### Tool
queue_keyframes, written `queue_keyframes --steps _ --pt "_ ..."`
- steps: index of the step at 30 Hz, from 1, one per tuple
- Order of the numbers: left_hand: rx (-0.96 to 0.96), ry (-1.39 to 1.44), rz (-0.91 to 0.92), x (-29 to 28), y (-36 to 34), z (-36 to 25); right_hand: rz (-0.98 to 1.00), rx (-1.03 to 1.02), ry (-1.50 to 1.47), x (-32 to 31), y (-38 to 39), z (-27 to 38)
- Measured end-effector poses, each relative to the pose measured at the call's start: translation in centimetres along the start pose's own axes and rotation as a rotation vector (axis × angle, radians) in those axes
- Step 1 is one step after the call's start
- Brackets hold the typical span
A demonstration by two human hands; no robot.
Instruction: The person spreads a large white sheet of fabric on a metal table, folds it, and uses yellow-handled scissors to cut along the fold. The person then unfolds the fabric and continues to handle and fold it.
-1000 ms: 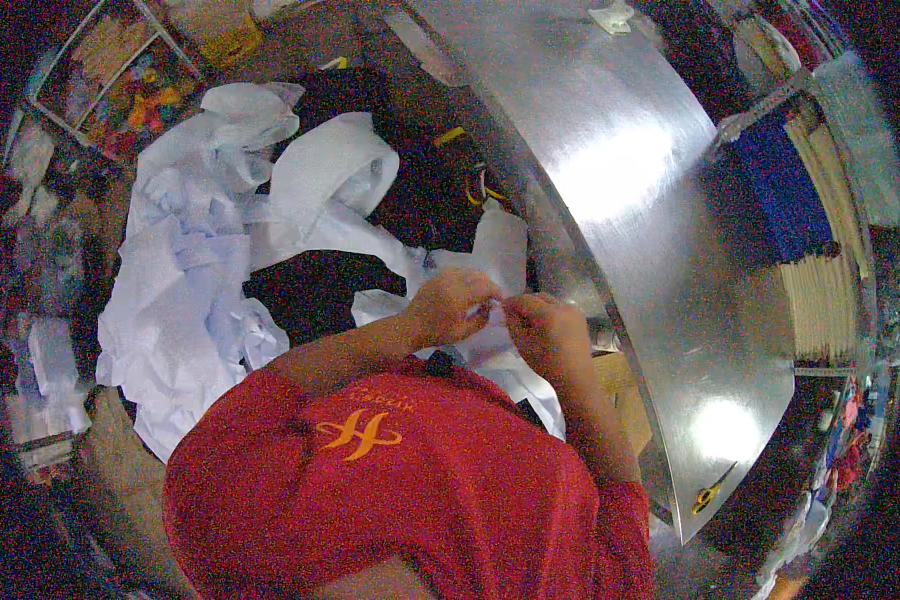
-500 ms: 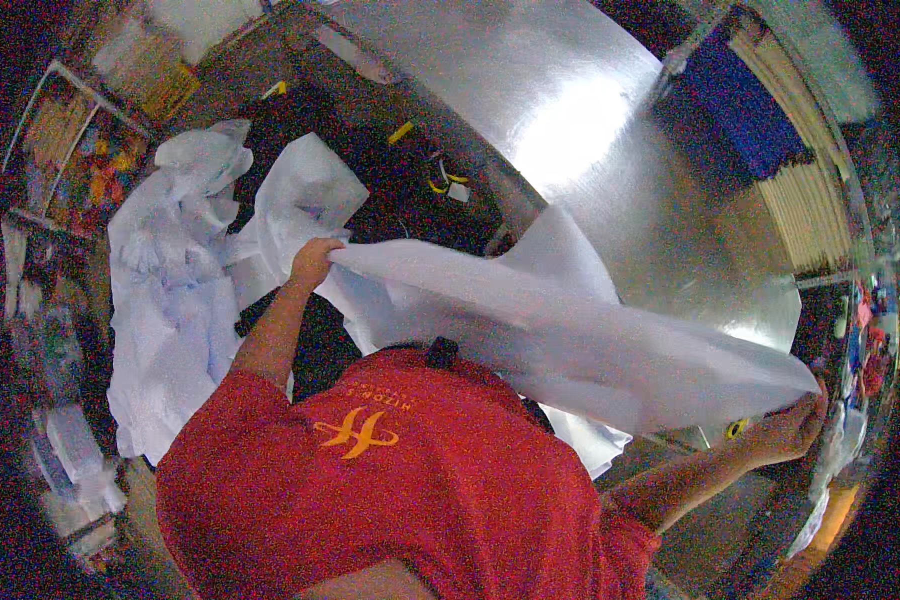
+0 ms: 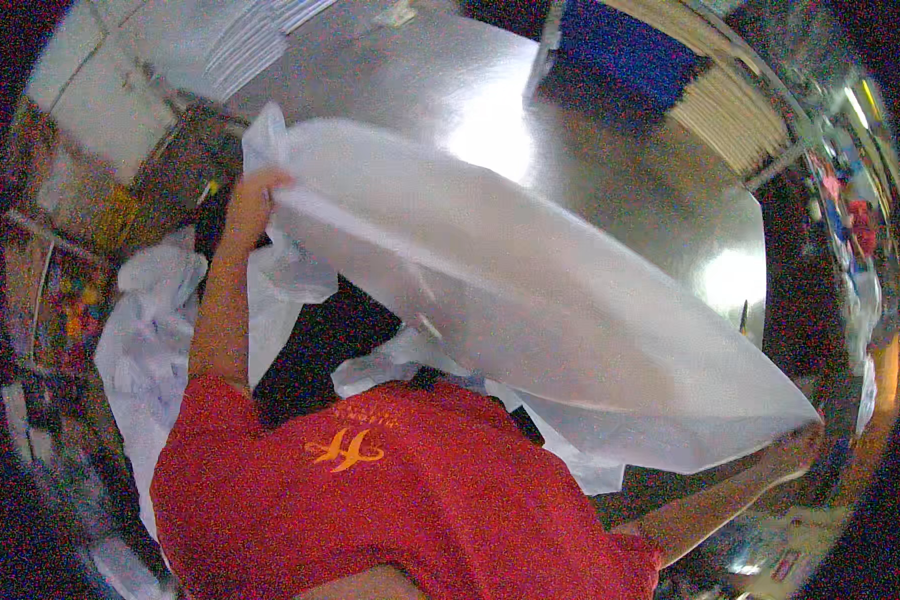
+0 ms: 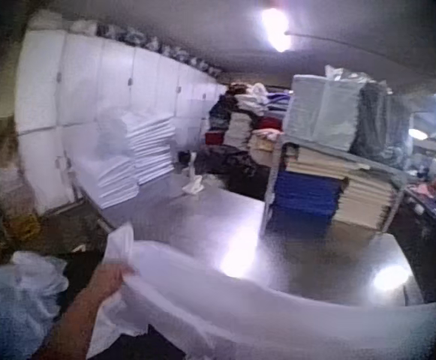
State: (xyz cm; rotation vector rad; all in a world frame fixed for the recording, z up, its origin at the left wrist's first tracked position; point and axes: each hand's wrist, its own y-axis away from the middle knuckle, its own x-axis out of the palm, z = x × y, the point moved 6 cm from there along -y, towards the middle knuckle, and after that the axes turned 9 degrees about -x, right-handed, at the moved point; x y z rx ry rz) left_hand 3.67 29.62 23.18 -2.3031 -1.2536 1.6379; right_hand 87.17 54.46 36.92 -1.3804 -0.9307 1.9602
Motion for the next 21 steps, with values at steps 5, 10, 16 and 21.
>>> queue_keyframes --steps 5,10,16,21 --pt "-0.033 0.078 -0.092 5.1 2.3 0.6 -0.227 0.266 0.040 -3.1 3.7 -4.2" --pt "-0.419 0.284 0.117 14.5 8.7 2.5 -0.398 0.329 0.110 -8.6 3.5 -11.7" --pt "0.051 0.467 0.799 21.9 17.8 -9.5 -0.056 0.454 0.157 -4.5 6.3 -23.4" --pt "0.086 0.347 1.457 18.5 19.0 -16.7 -0.383 0.693 -0.143 -0.9 12.1 -32.8"
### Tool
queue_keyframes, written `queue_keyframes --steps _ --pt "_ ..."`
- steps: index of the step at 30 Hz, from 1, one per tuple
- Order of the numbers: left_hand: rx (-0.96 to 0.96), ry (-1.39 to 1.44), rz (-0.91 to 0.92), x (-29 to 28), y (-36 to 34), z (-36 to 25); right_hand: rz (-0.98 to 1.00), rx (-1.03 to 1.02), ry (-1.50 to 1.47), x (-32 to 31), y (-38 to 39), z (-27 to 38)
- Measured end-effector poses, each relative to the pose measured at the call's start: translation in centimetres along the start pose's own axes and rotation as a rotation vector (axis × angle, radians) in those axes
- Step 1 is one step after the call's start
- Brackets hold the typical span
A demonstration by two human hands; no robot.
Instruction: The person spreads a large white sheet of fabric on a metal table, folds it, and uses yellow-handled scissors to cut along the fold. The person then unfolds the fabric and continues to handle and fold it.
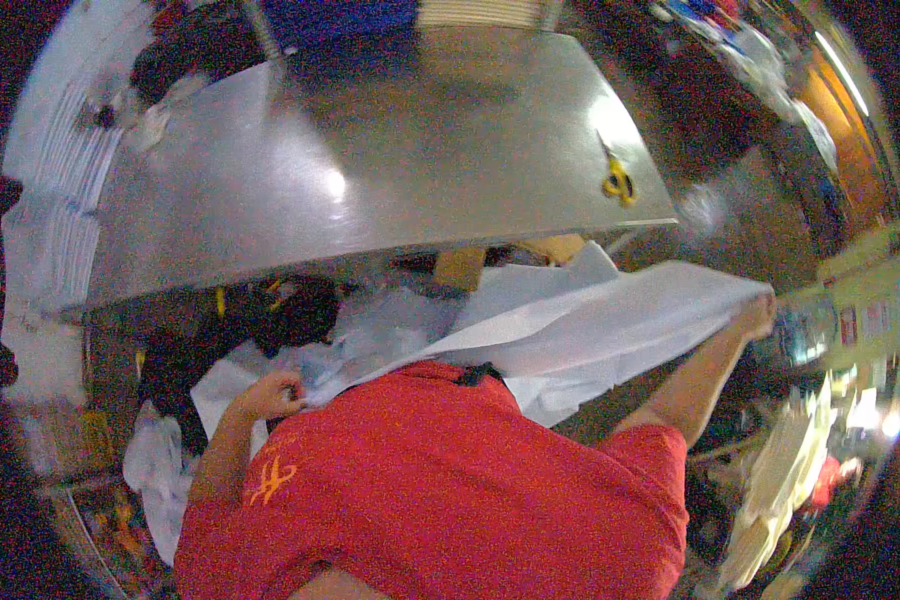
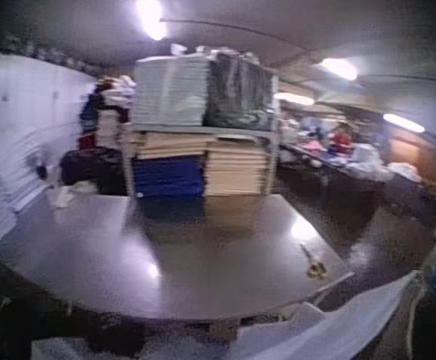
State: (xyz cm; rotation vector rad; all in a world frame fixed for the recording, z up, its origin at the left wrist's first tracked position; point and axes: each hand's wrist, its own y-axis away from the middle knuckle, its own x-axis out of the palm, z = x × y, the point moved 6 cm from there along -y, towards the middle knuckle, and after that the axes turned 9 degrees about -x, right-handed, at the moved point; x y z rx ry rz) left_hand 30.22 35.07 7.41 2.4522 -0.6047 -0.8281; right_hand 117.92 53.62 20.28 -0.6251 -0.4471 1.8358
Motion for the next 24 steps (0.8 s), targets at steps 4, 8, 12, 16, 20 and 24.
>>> queue_keyframes --steps 4,8,12,16,20,24 --pt "-0.175 -0.097 -0.381 -6.9 2.1 0.4 0.078 0.080 -0.316 4.6 2.1 -2.6" --pt "-0.362 -0.879 -0.228 -6.2 0.5 5.2 0.251 -0.050 -0.001 10.8 5.3 -1.2" --pt "-0.430 -0.948 0.130 3.9 -0.4 12.1 0.153 -0.004 0.290 12.1 5.3 -1.7" --pt "-0.573 -0.397 -0.157 7.4 1.1 19.7 0.496 0.054 0.326 15.1 5.1 -3.8" --pt "-0.443 0.453 -0.792 0.2 5.0 23.6 0.595 -0.066 0.437 19.0 6.3 -4.3" --pt "-0.227 0.181 -1.075 -9.2 5.8 18.0 0.563 -0.028 0.425 21.2 7.2 -4.0"
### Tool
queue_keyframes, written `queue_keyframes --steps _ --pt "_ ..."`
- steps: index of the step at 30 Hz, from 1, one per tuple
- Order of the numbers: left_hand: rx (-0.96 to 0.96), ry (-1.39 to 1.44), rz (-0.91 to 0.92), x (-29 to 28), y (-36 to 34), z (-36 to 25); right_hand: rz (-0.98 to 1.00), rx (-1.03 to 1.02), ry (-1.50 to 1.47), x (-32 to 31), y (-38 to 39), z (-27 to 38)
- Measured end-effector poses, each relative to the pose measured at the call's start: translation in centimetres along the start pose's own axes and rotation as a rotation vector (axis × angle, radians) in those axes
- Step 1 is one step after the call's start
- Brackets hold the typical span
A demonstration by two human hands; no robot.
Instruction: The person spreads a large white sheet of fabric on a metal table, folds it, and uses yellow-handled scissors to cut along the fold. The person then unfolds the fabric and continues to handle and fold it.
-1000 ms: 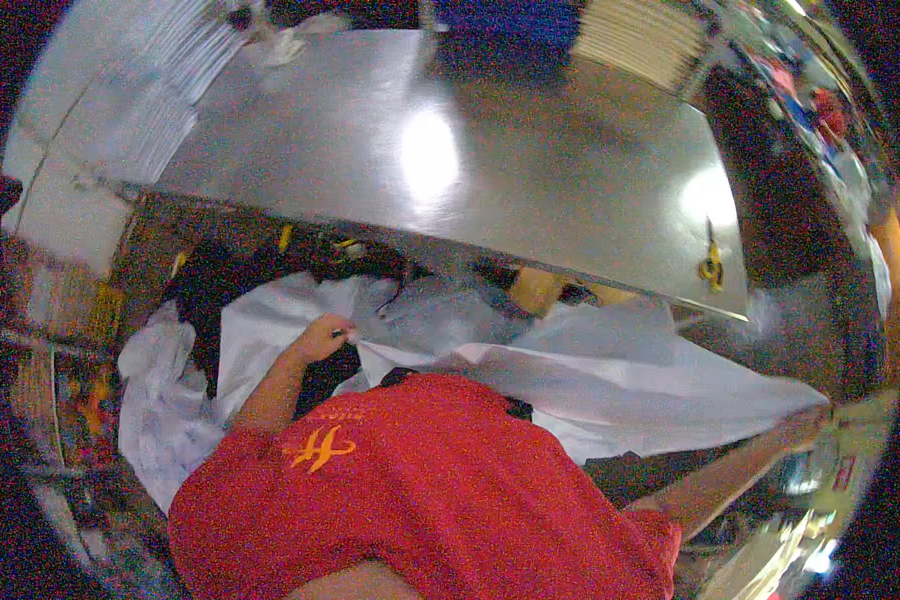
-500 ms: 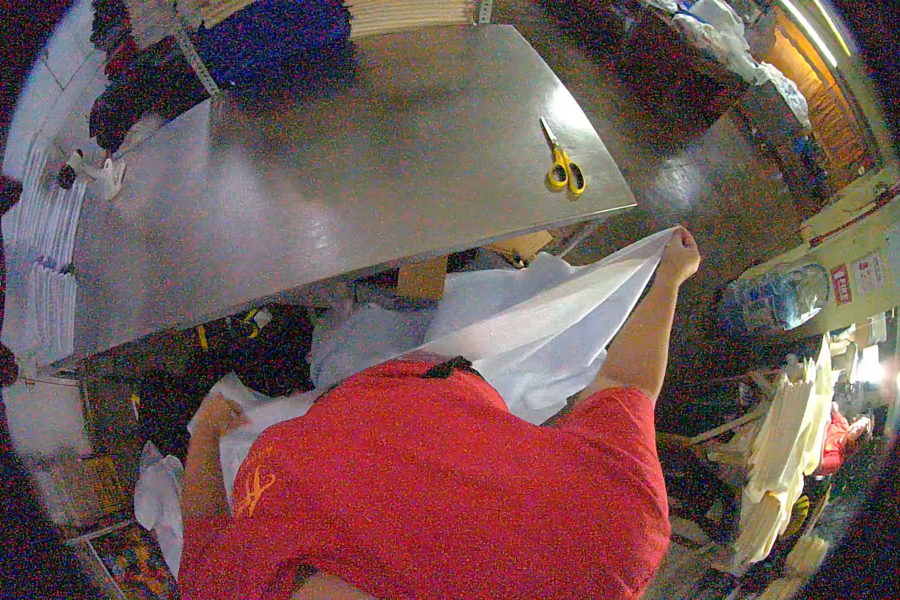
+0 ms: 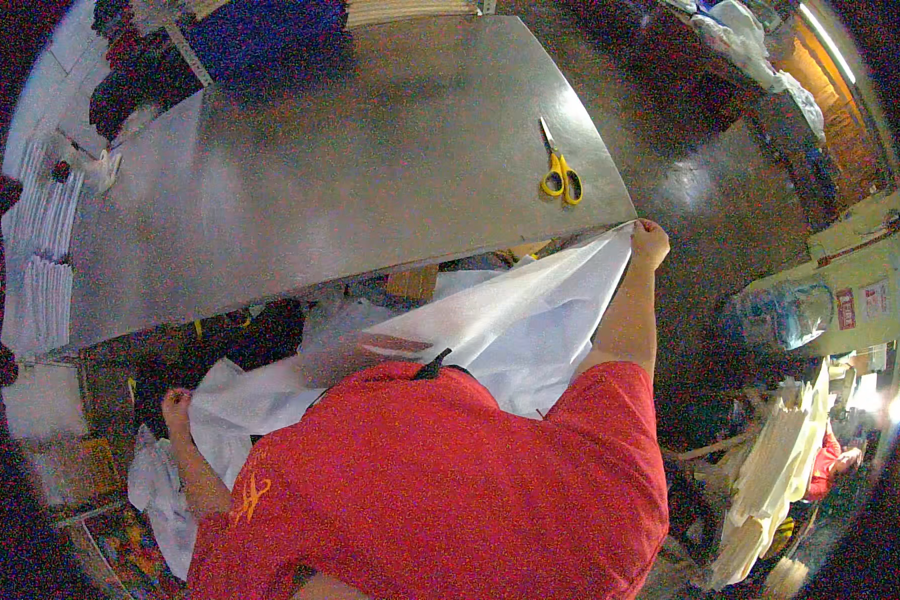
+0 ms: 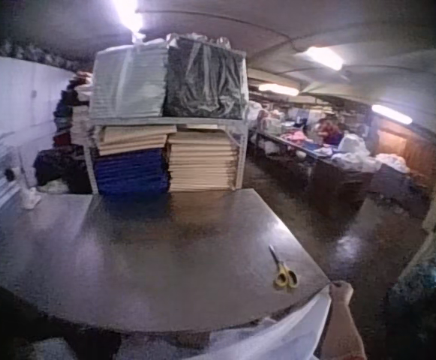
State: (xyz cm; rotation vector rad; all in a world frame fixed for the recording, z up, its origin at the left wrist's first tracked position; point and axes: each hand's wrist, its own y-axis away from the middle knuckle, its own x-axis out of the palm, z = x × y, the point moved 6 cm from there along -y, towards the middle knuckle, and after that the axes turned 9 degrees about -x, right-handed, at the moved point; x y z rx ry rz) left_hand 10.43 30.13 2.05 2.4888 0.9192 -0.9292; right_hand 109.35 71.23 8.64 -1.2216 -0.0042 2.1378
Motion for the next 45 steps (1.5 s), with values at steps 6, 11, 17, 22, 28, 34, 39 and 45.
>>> queue_keyframes --steps 6,11,17,22,28,34,39,45 --pt "0.103 -0.197 -0.165 -1.5 -2.8 -11.7 0.005 -0.070 0.245 -0.5 -1.0 0.4" --pt "0.075 -0.283 -0.280 0.0 -6.1 -15.6 0.204 -0.110 -0.046 1.4 -2.6 -2.1" --pt "0.014 -0.375 -0.422 1.7 -8.6 -16.7 0.126 -0.406 0.134 2.4 -5.6 -4.2" --pt "-0.111 -0.312 -0.382 3.2 -8.7 -15.6 0.224 -0.086 -0.241 2.8 -6.3 -7.2" --pt "-0.103 -0.408 -0.458 2.8 -10.2 -14.5 0.172 -0.361 0.187 0.3 -5.0 -3.3" --pt "0.059 -0.432 -0.436 2.7 -10.6 -13.1 0.298 -0.026 -0.384 0.7 -1.7 -0.7" --pt "-0.104 -0.212 -0.397 1.2 -11.1 -9.7 0.084 -0.131 0.143 -0.3 -1.2 2.0" --pt "0.055 -0.544 -0.493 -2.2 -10.1 -8.3 0.133 -0.175 0.109 -1.6 3.1 3.5"
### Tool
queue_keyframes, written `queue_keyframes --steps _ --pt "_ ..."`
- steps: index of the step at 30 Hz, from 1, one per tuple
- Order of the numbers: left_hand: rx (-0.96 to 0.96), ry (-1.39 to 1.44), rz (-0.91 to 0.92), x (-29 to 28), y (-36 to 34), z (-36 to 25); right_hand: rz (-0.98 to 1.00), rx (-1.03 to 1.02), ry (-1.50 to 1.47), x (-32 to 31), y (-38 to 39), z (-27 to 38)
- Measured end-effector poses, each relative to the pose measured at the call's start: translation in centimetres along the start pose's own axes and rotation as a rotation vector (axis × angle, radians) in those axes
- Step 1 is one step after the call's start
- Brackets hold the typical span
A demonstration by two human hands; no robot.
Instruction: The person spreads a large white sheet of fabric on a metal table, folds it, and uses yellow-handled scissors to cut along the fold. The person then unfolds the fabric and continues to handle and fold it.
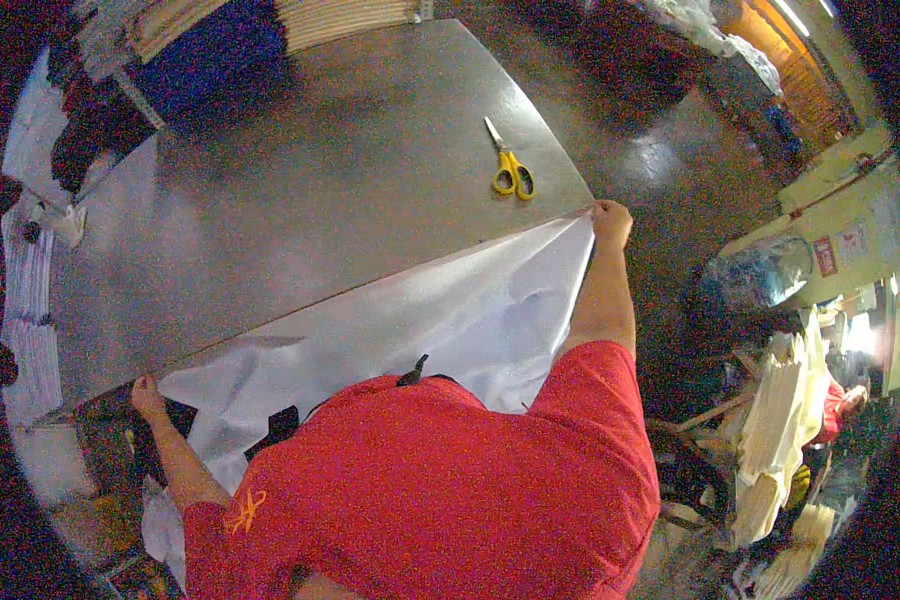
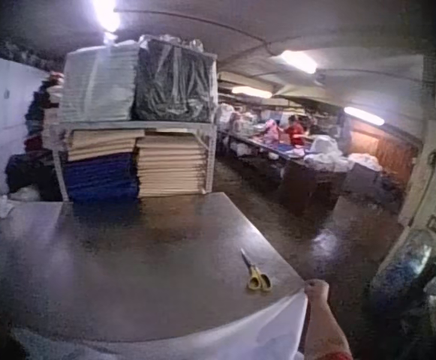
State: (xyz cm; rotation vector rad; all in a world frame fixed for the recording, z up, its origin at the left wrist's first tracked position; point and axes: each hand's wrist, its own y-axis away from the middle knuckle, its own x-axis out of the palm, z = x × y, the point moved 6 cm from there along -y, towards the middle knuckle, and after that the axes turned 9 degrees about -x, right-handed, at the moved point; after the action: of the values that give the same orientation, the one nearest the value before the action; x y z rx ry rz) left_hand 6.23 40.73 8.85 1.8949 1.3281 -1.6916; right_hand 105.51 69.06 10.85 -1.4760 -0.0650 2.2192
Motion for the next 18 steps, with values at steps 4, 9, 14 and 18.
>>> queue_keyframes --steps 4,9,14,18 --pt "-0.099 0.094 0.154 -0.9 0.8 0.1 -0.107 -0.015 0.010 0.1 0.5 -0.4" --pt "0.264 -0.245 0.107 -3.5 0.9 -7.0 -0.242 0.117 -0.808 -0.4 0.5 -5.9" --pt "1.218 0.071 0.726 -3.5 13.3 -15.8 -0.603 0.098 -0.726 -6.8 9.1 -10.5" --pt "1.276 0.261 0.879 -4.7 18.7 -18.9 -0.454 0.085 0.098 -5.9 25.2 -9.6"
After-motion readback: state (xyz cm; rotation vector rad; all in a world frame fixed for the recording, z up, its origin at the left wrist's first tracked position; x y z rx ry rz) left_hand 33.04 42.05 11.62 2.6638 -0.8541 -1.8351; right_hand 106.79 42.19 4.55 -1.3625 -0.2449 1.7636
